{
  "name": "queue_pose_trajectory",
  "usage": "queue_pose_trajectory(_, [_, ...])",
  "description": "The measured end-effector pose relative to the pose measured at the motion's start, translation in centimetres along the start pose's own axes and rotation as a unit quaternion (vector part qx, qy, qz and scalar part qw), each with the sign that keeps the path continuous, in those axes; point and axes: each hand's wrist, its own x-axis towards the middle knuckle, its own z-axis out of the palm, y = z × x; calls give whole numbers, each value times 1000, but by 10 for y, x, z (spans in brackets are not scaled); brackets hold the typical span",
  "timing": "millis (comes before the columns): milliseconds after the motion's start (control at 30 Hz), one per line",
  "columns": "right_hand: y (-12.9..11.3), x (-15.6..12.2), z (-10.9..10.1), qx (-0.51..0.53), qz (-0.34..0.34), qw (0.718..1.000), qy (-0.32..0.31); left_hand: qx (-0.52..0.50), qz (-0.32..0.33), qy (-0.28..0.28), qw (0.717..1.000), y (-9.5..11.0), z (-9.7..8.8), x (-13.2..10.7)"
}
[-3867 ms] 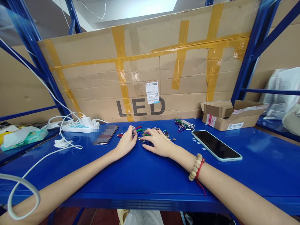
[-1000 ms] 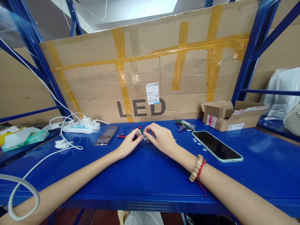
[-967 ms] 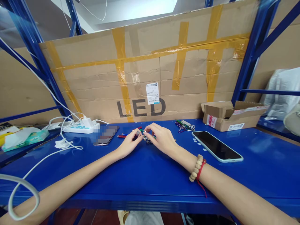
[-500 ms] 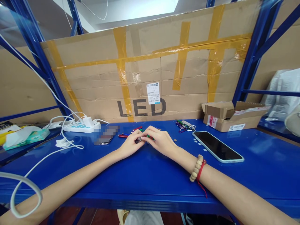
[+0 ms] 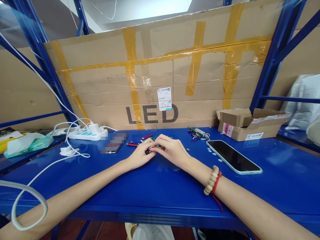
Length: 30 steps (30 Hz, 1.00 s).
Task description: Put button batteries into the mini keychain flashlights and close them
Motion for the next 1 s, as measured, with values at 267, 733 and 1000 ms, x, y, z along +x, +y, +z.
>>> queue_pose_trajectory(267, [2,0,0,-15,-28,999,4,-14,20,2,1000,-1,2,-1])
queue_pose_trajectory(733, [1,1,-2,-149,-144,977,51,-49,20,44,998,-4,1,-1])
queue_pose_trajectory(1000, [1,3,-2,-183,-178,960,113,-55,26,37,997,-2,1,0])
